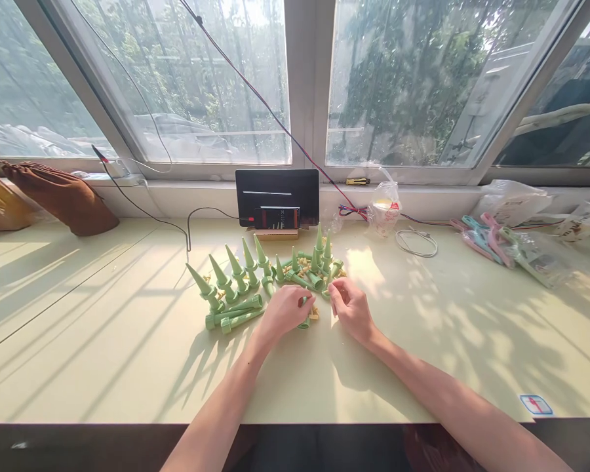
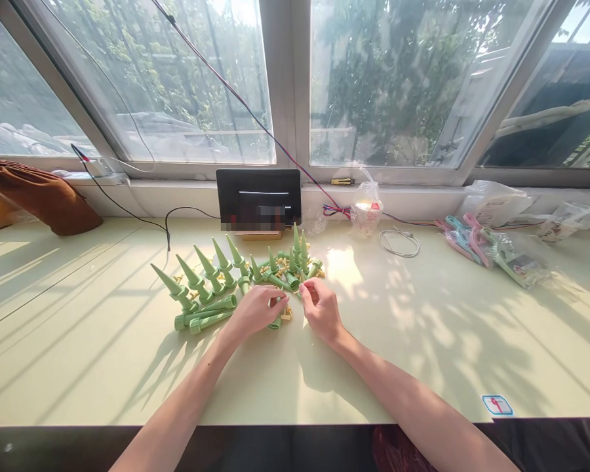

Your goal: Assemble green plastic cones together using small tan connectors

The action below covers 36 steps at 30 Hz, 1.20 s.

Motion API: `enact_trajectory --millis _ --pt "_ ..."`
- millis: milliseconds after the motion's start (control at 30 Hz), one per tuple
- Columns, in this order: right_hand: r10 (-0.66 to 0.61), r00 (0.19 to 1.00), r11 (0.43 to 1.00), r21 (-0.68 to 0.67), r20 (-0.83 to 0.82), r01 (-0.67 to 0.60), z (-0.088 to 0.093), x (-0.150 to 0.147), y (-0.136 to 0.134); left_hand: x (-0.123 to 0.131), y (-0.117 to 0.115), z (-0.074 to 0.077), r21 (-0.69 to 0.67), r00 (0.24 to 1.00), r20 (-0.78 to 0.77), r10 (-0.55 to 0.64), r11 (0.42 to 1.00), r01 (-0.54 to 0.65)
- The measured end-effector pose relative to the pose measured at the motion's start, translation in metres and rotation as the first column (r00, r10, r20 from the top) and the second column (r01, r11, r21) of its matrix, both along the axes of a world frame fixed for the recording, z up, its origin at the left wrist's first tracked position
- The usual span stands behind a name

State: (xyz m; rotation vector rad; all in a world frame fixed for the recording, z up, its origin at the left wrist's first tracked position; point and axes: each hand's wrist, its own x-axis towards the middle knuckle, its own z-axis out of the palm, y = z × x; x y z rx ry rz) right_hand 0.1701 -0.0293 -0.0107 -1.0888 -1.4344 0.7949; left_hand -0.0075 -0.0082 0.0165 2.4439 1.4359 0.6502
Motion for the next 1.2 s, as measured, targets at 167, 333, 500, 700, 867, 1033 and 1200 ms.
enact_trajectory --millis 167,333,500,700,867,1033,1200 --pt "0.014 1.0 1.0 -0.002 -0.004 -0.014 -0.002 -0.001 0.001 -0.001 -0.001 0.001 -0.012 1.0 -0.007 -0.016 1.0 0.016" --pt "0.018 1.0 1.0 -0.002 -0.02 -0.018 -0.004 -0.003 0.003 -0.002 0.001 0.0 -0.004 0.996 0.082 -0.035 0.999 0.036" --pt "0.036 0.999 0.999 -0.013 -0.019 -0.036 -0.003 -0.004 0.002 -0.002 0.004 -0.004 0.018 0.978 0.209 -0.029 1.0 0.026" --pt "0.06 0.998 0.998 -0.021 -0.016 -0.06 -0.001 -0.003 -0.002 -0.003 0.007 -0.007 0.05 0.934 0.358 -0.013 0.999 -0.005" --pt "0.099 0.995 0.995 -0.013 -0.006 -0.099 -0.002 -0.003 -0.002 -0.001 0.008 -0.009 0.082 0.904 0.428 0.016 0.995 -0.057" --pt "0.12 0.993 0.993 -0.004 -0.001 -0.12 -0.001 -0.004 0.0 0.002 0.01 -0.011 0.121 0.885 0.465 0.028 0.988 -0.094" --pt "0.127 0.992 0.992 0.017 0.005 -0.127 0.001 -0.004 -0.002 0.004 0.008 -0.009 0.12 0.862 0.503 0.057 0.984 -0.135"
